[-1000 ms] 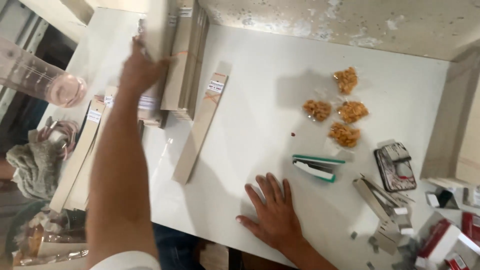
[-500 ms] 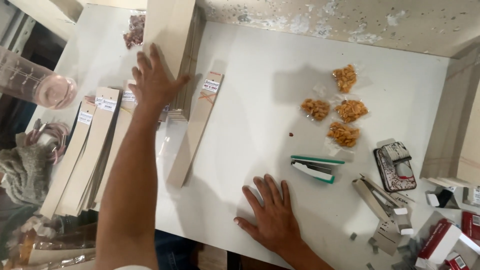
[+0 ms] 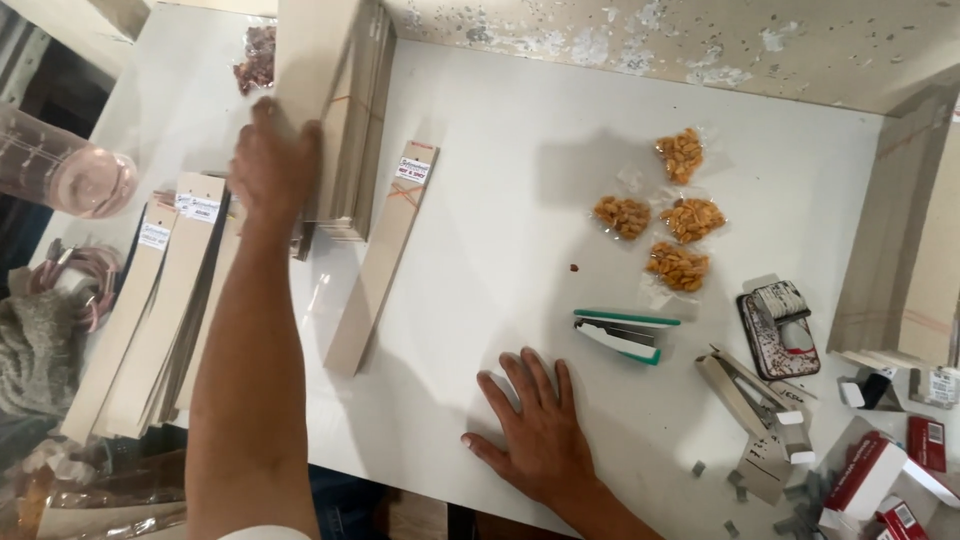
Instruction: The person is preparing cardboard strips by stapling a stack together and then marking each individual strip with a red marker.
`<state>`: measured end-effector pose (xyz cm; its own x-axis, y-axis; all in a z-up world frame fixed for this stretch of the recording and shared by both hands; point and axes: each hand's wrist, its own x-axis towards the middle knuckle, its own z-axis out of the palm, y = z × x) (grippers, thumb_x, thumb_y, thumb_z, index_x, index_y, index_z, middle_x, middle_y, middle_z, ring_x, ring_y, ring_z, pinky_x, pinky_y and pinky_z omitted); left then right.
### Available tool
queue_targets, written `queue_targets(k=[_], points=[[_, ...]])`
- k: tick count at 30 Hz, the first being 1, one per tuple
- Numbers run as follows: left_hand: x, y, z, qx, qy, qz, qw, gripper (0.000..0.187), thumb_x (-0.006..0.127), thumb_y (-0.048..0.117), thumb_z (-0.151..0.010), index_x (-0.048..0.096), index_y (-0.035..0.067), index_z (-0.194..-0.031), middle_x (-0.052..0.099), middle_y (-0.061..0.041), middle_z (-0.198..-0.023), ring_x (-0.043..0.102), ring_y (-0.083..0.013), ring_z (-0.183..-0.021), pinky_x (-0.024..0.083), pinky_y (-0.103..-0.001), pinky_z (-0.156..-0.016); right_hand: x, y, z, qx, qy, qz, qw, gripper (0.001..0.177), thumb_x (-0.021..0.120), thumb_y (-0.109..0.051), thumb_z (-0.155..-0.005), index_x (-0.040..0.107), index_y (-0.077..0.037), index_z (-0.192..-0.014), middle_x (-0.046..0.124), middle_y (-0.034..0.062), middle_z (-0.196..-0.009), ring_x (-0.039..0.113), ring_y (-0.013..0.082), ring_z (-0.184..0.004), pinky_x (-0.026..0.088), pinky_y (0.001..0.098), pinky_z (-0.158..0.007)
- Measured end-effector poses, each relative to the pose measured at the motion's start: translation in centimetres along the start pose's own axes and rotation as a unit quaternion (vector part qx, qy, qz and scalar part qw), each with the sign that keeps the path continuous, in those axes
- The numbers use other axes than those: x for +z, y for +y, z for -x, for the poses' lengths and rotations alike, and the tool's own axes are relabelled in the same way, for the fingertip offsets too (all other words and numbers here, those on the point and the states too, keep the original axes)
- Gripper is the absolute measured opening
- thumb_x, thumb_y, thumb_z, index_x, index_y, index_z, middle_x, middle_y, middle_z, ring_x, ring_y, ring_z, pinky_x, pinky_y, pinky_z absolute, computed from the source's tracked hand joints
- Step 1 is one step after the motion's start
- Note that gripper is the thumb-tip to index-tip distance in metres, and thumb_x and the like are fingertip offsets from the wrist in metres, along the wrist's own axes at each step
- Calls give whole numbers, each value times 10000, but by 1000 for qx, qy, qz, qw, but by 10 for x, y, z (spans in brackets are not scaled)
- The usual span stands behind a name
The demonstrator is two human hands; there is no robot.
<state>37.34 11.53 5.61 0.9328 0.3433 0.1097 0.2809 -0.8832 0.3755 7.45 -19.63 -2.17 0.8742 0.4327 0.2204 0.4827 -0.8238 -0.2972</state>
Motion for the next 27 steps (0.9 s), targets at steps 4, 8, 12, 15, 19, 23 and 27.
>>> queue_targets(k=[4, 8, 12, 15, 19, 23, 27], points=[[-12, -9, 2, -84, -39, 8, 996, 564, 470, 520, -1066, 413, 154, -1491, 671, -232, -1225, 615, -475, -1096, 472, -650, -867, 0, 0, 0, -6, 5, 20, 1000, 649, 514, -656, -960, 591, -173, -1386, 507, 160, -1488, 391, 407, -1432, 252, 660, -1153], [-21, -5, 8, -61, -96, 25, 993, 775, 503, 552, -1041, 254, 56, -1582, 497, -253, -1481, 463, -493, -1330, 385, -697, -1003, 1, 0, -1, -5, 11, 3, 1000, 648, 551, -643, -948, 599, -159, -1376, 509, 167, -1483, 392, 418, -1431, 244, 671, -1157], [-16, -13, 4, -58, -97, 39, 993, 744, 488, 528, -1084, 226, 45, -1584, 530, -262, -1466, 495, -529, -1294, 399, -701, -993, 2, -2, -1, -3, 29, 5, 1000, 641, 592, -633, -930, 608, -164, -1367, 519, 160, -1479, 412, 413, -1425, 260, 666, -1161], [-14, -21, 3, -70, -79, 66, 992, 709, 523, 554, -1064, 226, 161, -1573, 565, -279, -1422, 523, -556, -1250, 398, -699, -983, 3, -1, 0, 1, 13, -6, 1000, 657, 602, -634, -924, 608, -155, -1375, 511, 164, -1486, 389, 412, -1436, 233, 676, -1165], [-15, -22, 3, -97, -88, 66, 989, 670, 510, 557, -1069, 257, 168, -1553, 584, -275, -1380, 540, -533, -1234, 423, -683, -979, 7, -1, 2, 3, 10, -16, 1000, 662, 599, -631, -931, 594, -154, -1390, 496, 172, -1499, 385, 414, -1437, 222, 683, -1170], [-8, -27, -2, -97, -86, 73, 989, 715, 511, 560, -1043, 246, 179, -1587, 549, -231, -1452, 496, -529, -1283, 380, -694, -1006, 7, -1, 0, 4, 15, -14, 1000, 652, 629, -613, -914, 597, -159, -1381, 501, 167, -1491, 400, 418, -1428, 238, 685, -1165], [0, -20, -4, -81, -98, -6, 992, 727, 520, 488, -1119, 145, 106, -1610, 516, -222, -1502, 530, -498, -1285, 464, -684, -981, 9, -3, 0, -8, 39, 9, 999, 671, 695, -615, -877, 609, -160, -1363, 533, 161, -1464, 429, 416, -1412, 266, 701, -1154]])
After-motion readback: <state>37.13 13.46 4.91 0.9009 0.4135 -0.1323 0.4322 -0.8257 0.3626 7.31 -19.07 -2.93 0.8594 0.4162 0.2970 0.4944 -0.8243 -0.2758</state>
